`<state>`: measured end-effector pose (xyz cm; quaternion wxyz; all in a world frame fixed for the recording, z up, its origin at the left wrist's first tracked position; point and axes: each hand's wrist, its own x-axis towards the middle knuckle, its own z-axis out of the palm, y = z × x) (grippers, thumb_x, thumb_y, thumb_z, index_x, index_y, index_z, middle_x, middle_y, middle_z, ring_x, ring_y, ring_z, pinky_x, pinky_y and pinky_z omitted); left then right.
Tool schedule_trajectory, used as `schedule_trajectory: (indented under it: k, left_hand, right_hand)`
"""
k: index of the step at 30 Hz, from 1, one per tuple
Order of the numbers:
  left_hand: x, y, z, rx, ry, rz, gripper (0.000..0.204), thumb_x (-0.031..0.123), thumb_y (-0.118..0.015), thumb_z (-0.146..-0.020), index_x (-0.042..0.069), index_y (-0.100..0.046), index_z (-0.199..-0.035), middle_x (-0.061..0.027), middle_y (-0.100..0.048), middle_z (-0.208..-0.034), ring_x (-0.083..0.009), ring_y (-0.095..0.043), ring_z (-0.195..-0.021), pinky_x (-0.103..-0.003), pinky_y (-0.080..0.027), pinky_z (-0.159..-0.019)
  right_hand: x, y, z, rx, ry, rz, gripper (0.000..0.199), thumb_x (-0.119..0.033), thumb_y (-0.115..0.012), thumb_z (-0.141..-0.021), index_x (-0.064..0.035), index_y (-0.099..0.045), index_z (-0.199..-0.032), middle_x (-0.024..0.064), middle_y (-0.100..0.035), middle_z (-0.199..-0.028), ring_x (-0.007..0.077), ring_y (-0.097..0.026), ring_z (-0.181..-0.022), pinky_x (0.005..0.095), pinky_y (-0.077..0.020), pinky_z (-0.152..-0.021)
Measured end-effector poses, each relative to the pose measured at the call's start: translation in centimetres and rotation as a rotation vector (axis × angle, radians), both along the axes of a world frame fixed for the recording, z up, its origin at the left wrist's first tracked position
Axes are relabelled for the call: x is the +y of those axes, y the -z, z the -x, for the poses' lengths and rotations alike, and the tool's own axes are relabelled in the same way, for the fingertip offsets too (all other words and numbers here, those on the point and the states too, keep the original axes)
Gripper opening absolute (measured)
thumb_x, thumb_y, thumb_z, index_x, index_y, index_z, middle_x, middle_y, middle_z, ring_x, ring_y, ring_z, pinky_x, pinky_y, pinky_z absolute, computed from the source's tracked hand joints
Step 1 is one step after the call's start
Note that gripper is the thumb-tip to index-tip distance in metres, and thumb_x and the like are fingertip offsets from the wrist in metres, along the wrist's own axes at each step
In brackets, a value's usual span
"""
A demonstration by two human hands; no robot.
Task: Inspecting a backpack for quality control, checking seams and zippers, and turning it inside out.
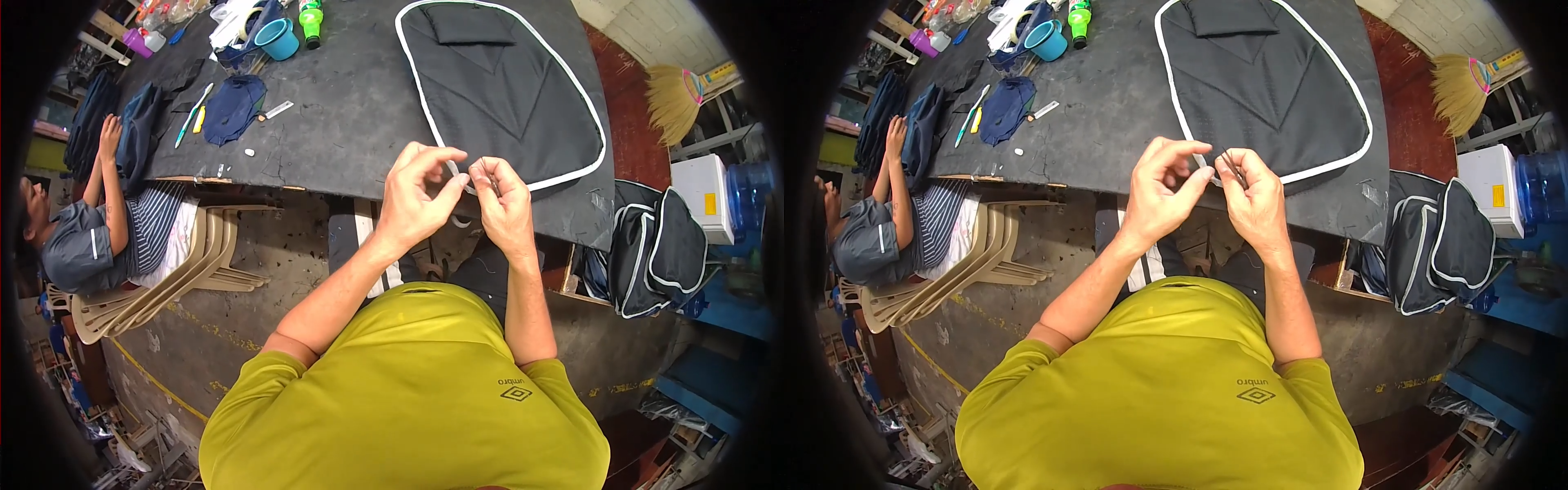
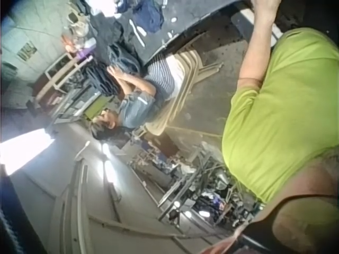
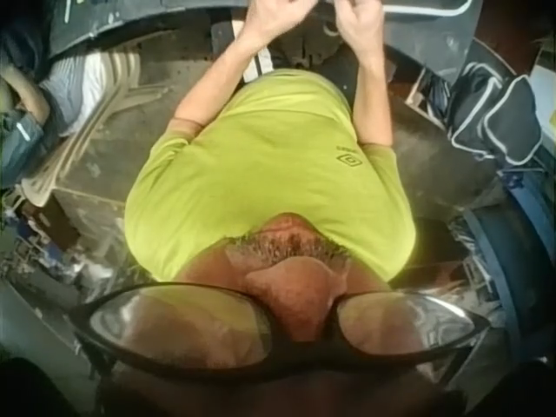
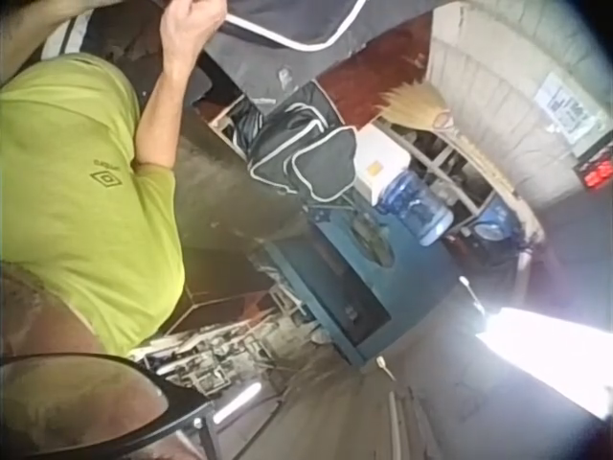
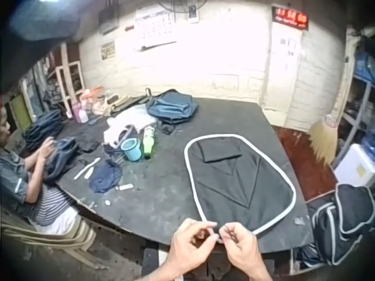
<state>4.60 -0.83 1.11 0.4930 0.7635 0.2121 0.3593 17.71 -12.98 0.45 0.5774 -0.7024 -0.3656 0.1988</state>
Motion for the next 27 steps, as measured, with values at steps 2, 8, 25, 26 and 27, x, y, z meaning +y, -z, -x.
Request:
schedule_trajectory:
  k: [2, 8, 25, 26, 27]
  left_hand:
    - [0.7, 0.7, -0.5, 0.016, -0.032, -0.142, 0.021, 0.008, -0.087, -0.086, 0.012, -0.083, -0.106, -0.0049, -0.063, -0.097, -0.0183, -0.066, -0.093, -0.033, -0.051, -0.076]
    - [2.3, -0.9, -0.2, 0.234, 0.028, -0.776, 0.009, 0.011, -0.085, -0.083, 0.010, -0.079, -0.090, -0.0043, -0.070, -0.099, -0.0257, -0.065, -0.102, -0.046, -0.048, -0.088]
    - [3.8, 1.7, 0.2, -0.038, 0.012, 0.013, 0.016, 0.017, -0.067, -0.111, 0.002, -0.068, -0.107, -0.0113, -0.069, -0.095, -0.0280, -0.066, -0.097, -0.040, -0.053, -0.089]
    - [3.8, 1.7, 0.3, -0.038, 0.012, 0.013, 0.016, 0.017, -0.067, -0.111, 0.002, -0.068, -0.107, -0.0113, -0.069, -0.095, -0.0280, -0.066, -0.097, -0.040, -0.053, -0.089]
    - [3.9, 1.5, 0.5, -0.156, -0.035, 0.107, 0.016, 0.018, -0.065, -0.112, 0.002, -0.068, -0.108, -0.0108, -0.069, -0.094, -0.0270, -0.066, -0.096, -0.039, -0.053, -0.088]
  right_hand:
    - [0.1, 0.0, -0.2, -0.022, -0.010, 0.004, 0.011, -0.010, -0.070, -0.111, 0.0018, -0.069, -0.111, -0.0044, -0.066, -0.092, 0.0030, -0.053, -0.083, 0.0221, -0.0477, -0.074]
    - [0.2, -0.1, 0.7, -0.126, 0.004, 0.026, 0.014, -0.010, -0.071, -0.109, 0.0027, -0.069, -0.114, -0.0019, -0.068, -0.092, 0.0036, -0.057, -0.082, 0.0222, -0.0495, -0.072]
    - [-1.1, -1.8, 2.2, -0.413, 0.146, 0.162, 0.018, -0.014, -0.086, -0.093, -0.0010, -0.076, -0.100, 0.0062, -0.071, -0.071, 0.0123, -0.059, -0.058, 0.0308, -0.0481, -0.060]
    - [-1.0, -1.9, 2.1, -0.413, 0.145, 0.162, 0.018, -0.014, -0.086, -0.093, -0.0010, -0.076, -0.100, 0.0062, -0.071, -0.071, 0.0123, -0.059, -0.058, 0.0308, -0.0481, -0.060]
    - [-1.0, -2.0, 2.1, -0.386, 0.137, 0.178, 0.019, -0.015, -0.087, -0.094, -0.0006, -0.076, -0.100, 0.0058, -0.071, -0.071, 0.0112, -0.059, -0.059, 0.0304, -0.0477, -0.059]
